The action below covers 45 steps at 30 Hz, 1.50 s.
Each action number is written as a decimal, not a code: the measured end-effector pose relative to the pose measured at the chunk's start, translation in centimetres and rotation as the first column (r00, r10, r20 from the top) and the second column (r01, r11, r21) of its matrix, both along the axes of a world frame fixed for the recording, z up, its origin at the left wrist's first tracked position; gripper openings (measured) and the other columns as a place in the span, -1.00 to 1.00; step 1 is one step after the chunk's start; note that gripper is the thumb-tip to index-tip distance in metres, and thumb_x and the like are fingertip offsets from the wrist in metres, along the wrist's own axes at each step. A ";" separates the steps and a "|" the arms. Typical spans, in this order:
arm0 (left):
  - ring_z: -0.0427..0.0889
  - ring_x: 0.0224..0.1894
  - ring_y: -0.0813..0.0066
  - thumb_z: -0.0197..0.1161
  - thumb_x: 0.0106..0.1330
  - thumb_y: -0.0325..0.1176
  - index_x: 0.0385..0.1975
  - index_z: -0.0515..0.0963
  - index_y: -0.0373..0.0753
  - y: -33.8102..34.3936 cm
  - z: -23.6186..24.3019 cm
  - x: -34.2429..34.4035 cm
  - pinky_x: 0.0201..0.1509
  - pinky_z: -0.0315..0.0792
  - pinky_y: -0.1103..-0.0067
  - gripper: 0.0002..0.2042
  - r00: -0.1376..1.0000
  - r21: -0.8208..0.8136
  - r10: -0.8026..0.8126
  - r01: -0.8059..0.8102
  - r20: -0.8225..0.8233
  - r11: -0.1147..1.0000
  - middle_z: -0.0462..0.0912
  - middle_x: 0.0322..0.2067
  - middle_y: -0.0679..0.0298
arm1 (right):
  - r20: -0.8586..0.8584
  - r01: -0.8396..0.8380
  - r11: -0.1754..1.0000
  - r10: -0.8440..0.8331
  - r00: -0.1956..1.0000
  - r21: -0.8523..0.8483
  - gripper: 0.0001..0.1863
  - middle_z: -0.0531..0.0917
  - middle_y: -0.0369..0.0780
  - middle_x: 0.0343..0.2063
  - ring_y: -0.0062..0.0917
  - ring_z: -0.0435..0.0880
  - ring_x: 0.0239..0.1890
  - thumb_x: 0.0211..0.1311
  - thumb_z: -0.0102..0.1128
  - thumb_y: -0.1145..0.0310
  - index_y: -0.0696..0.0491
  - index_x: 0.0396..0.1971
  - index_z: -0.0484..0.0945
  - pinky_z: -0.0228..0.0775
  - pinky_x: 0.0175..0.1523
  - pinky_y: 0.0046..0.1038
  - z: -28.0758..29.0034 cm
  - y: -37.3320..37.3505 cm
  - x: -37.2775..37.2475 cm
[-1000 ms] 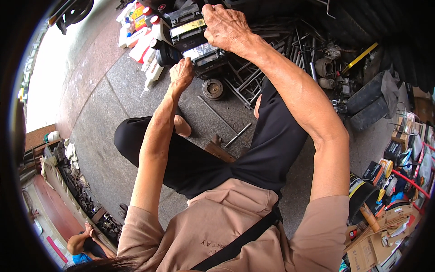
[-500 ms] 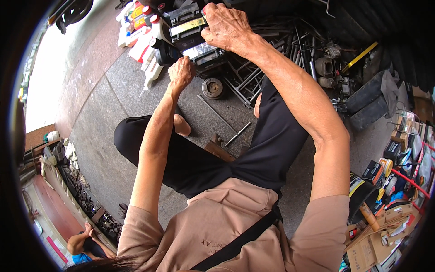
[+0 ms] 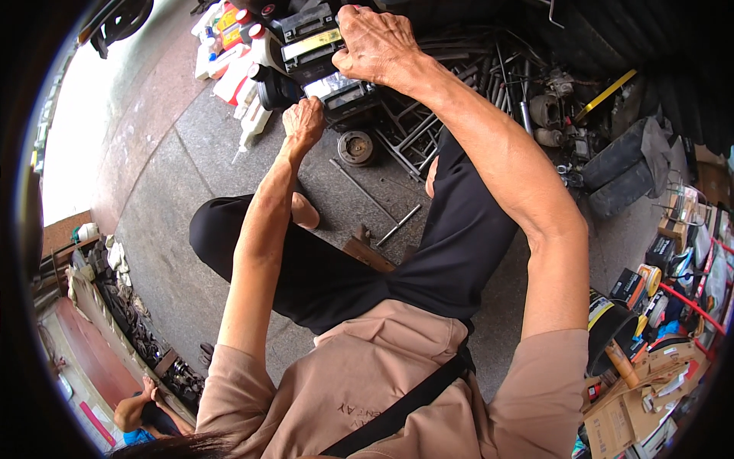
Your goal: Inspect and clean small mechanical components of a motorcycle using basic tools.
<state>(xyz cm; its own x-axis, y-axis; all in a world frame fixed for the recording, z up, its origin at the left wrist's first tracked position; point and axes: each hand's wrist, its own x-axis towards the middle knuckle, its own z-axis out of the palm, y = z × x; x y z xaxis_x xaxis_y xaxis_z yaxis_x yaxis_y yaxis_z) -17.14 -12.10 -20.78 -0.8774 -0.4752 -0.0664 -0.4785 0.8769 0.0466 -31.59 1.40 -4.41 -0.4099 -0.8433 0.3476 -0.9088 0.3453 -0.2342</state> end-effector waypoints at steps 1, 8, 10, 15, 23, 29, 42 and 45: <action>0.71 -0.32 0.09 0.11 0.19 -0.42 -0.39 0.57 -0.35 -0.1 0.0 0.0 -0.28 0.56 0.31 -0.85 1.000 0.045 0.018 -0.019 0.017 0.999 0.68 -0.41 -0.01 | 0.022 0.025 1.000 -0.026 0.999 0.016 -0.67 0.65 -0.11 -0.49 -0.20 0.68 -0.37 -0.01 0.13 0.20 0.13 -0.31 0.44 0.52 -0.25 -0.19 0.1 -0.1 0.1; 0.70 -0.38 0.04 0.09 0.22 -0.30 -0.40 0.59 -0.28 -0.4 -0.1 0.6 -0.30 0.55 0.29 -0.80 0.999 0.138 0.028 -0.023 -0.030 0.990 0.68 -0.47 0.00 | -0.035 0.058 0.998 -0.057 0.998 0.009 -0.70 0.63 -0.14 -0.61 -0.18 0.68 -0.47 0.13 0.13 0.16 0.12 -0.36 0.44 0.51 -0.30 -0.17 -0.1 -0.1 -0.8; 0.69 -0.39 0.02 0.09 0.22 -0.27 -0.43 0.58 -0.28 -0.1 -0.4 0.6 -0.31 0.55 0.28 -0.79 0.989 0.128 0.086 -0.070 -0.122 0.989 0.67 -0.48 -0.01 | -0.024 0.001 0.999 -0.002 1.000 -0.042 -0.72 0.63 -0.14 -0.61 -0.17 0.67 -0.48 0.10 0.13 0.19 0.11 -0.37 0.43 0.50 -0.30 -0.17 -0.3 0.0 -0.8; 0.68 -0.43 -0.02 0.08 0.22 -0.25 -0.46 0.56 -0.29 -0.1 -0.9 0.3 -0.33 0.55 0.25 -0.77 0.977 0.125 0.129 -0.108 -0.171 0.986 0.66 -0.50 -0.04 | -0.075 0.022 0.997 -0.027 0.997 -0.073 -0.71 0.64 -0.11 -0.59 -0.14 0.67 -0.48 0.12 0.15 0.19 0.10 -0.30 0.44 0.51 -0.32 -0.16 -0.1 -0.2 -0.4; 0.69 -0.45 0.00 0.14 0.14 -0.33 -0.49 0.56 -0.28 -0.2 -0.7 0.2 -0.37 0.55 0.25 -0.85 0.993 0.095 0.046 -0.036 -0.106 0.995 0.66 -0.53 -0.02 | 0.055 -0.007 0.993 0.014 0.998 -0.115 -0.65 0.64 -0.04 -0.46 -0.08 0.65 -0.38 0.05 0.09 0.34 0.02 -0.10 0.38 0.49 -0.22 -0.08 0.1 -0.1 -0.7; 0.67 -0.38 0.02 0.13 0.19 -0.27 -0.35 0.51 -0.31 0.5 0.4 0.0 -0.32 0.53 0.22 -0.78 0.969 0.064 0.100 -0.088 -0.226 0.994 0.62 -0.40 -0.04 | 0.064 -0.018 0.999 0.019 0.998 -0.028 -0.52 0.61 0.00 -0.35 -0.06 0.63 -0.31 -0.07 0.17 0.32 0.05 -0.07 0.32 0.47 -0.18 -0.12 0.3 0.4 -0.5; 0.62 -0.19 -0.03 0.27 0.11 -0.34 -0.31 0.64 -0.21 3.7 -2.4 -7.3 -0.16 0.49 0.21 -0.83 0.928 0.487 0.034 0.163 -0.371 0.858 0.58 -0.29 0.01 | 0.030 -0.019 0.999 0.018 0.999 0.027 -0.71 0.57 -0.07 -0.40 -0.17 0.66 -0.39 0.10 0.14 0.28 0.16 -0.29 0.37 0.51 -0.30 -0.21 0.0 1.6 -0.8; 0.61 -0.24 -0.04 0.25 0.12 -0.36 -0.38 0.62 -0.24 3.2 -2.8 -7.5 -0.19 0.48 0.21 -0.87 0.896 0.459 -0.026 0.251 -0.443 0.852 0.57 -0.32 0.02 | 0.009 0.079 0.992 -0.080 0.997 0.098 -0.65 0.59 -0.05 -0.41 -0.18 0.68 -0.38 0.19 0.16 0.16 0.16 -0.30 0.39 0.52 -0.31 -0.22 0.4 1.5 -1.2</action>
<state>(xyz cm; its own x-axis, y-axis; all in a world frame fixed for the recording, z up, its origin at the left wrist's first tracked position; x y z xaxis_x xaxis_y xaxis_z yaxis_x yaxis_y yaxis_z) -24.62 -8.92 -23.57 -0.9298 -0.3481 0.1194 -0.1918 0.7353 0.6500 -32.75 2.91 -4.02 -0.4812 -0.8373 0.2595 -0.8745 0.4383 -0.2076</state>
